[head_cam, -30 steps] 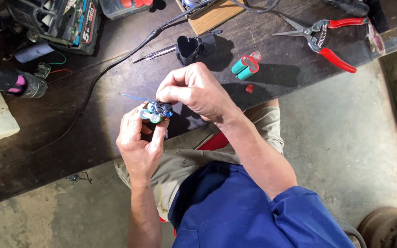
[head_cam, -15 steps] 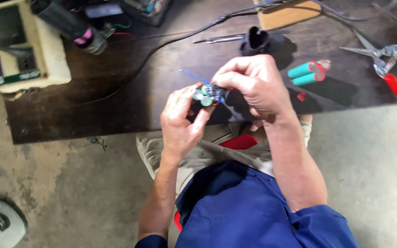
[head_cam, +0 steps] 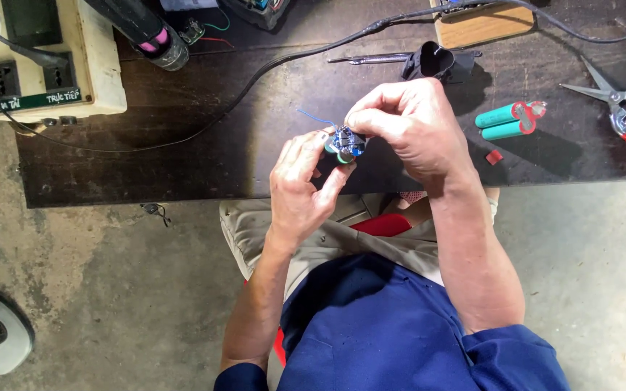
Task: The person uses pliers to strip the ends of green cylindrical batteries and then connects them to a small blue circuit board with wires. They arrange the batteries and wires on a cluttered workbench.
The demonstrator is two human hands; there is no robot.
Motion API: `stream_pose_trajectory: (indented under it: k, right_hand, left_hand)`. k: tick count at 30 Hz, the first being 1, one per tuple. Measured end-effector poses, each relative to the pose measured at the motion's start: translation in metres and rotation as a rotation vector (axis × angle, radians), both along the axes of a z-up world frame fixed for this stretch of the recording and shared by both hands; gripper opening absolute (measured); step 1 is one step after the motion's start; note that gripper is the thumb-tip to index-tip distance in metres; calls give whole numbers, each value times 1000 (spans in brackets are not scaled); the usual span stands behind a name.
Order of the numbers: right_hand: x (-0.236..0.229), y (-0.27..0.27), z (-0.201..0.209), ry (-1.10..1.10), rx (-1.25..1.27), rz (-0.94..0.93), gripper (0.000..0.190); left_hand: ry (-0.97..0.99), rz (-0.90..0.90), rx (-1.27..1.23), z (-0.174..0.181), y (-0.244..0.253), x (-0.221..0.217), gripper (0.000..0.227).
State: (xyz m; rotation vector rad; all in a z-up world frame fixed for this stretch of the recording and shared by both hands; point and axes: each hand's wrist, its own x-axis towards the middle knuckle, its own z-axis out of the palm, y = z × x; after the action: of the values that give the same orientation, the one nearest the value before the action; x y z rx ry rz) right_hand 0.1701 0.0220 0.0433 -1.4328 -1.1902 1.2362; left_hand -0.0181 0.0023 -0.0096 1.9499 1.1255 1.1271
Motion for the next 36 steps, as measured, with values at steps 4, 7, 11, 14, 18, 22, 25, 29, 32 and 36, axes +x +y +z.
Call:
stream_pose_trajectory:
  k: [4, 7, 11, 14, 18, 22, 25, 29, 32, 36]
  right_hand:
    - [-2, 0, 5, -32, 8, 27, 3]
    - [-6, 2, 20, -62, -54, 37, 5]
    - [-8, 5, 31, -74, -128, 44, 7]
    - [-7, 6, 29, -76, -109, 63, 8]
    - [-8, 6, 29, -80, -114, 60, 8]
    - [-5, 5, 24, -35, -98, 42, 7]
    - [-3, 2, 29, 56, -79, -33, 5]
    - [8, -13, 30, 124, -11, -125, 9]
    - [18, -34, 23, 119, 73, -163, 12]
    - [27, -64, 14, 202, 11, -240, 13]
  left_hand:
    - [0, -11, -17, 1, 0, 0, 41]
    - [55, -24, -10, 6, -2, 0, 38]
    - [113, -30, 14, 8, -2, 1, 36]
    - [109, -25, 3, 11, -3, 1, 34]
    - [108, -26, 11, 8, -3, 1, 34]
    - [109, -30, 12, 8, -3, 0, 36]
    - [114, -34, 14, 10, -3, 0, 37]
    - [109, -36, 25, 6, -4, -1, 37]
    - [107, -31, 13, 4, -3, -1, 46]
    - [105, -56, -56, 13, -4, -3, 53]
